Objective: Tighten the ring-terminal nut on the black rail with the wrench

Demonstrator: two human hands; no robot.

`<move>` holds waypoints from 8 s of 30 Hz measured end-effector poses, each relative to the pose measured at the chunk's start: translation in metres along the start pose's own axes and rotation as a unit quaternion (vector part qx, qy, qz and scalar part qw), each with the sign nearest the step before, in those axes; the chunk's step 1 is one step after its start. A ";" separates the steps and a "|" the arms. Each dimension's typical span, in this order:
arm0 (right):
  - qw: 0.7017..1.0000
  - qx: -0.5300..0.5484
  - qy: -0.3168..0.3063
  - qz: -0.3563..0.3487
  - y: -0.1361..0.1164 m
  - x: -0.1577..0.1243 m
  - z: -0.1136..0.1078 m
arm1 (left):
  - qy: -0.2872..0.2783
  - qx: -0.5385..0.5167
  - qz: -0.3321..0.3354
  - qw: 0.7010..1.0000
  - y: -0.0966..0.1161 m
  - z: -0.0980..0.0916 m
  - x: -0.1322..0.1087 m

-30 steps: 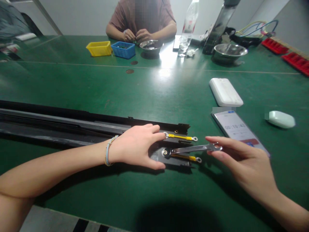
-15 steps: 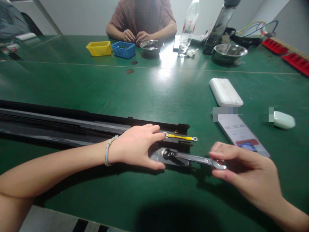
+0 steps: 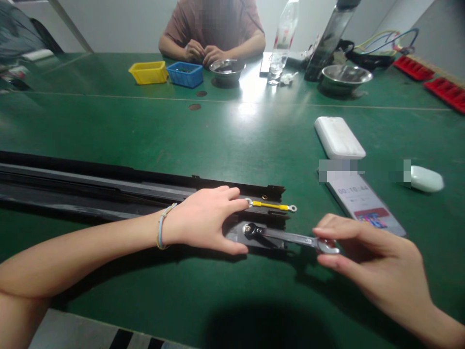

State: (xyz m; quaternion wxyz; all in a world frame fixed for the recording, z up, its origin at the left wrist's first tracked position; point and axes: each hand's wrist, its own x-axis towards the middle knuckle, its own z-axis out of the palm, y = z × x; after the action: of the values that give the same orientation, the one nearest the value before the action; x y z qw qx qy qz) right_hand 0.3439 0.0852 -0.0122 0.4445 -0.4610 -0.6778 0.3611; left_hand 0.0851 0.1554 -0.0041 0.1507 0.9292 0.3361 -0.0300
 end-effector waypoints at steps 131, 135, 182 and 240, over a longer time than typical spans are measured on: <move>0.996 0.073 0.041 0.041 0.001 0.006 0.003 | 0.002 0.001 0.002 1.000 0.003 -0.003 -0.008; 0.993 0.114 -0.004 0.016 0.002 0.005 0.003 | 0.003 -0.001 0.000 1.000 0.002 -0.004 -0.006; 0.990 0.094 -0.024 -0.101 0.003 0.006 0.008 | -0.002 0.001 -0.002 1.000 -0.003 -0.006 -0.002; 0.995 0.087 -0.022 -0.046 -0.002 0.003 0.006 | 0.002 -0.001 0.000 1.000 -0.004 -0.006 -0.002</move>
State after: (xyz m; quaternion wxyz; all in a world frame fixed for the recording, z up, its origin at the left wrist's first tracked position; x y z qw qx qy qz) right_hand 0.3372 0.0872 -0.0119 0.4838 -0.3808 -0.6742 0.4080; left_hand 0.0812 0.1587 0.0005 0.1507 0.9290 0.3368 -0.0279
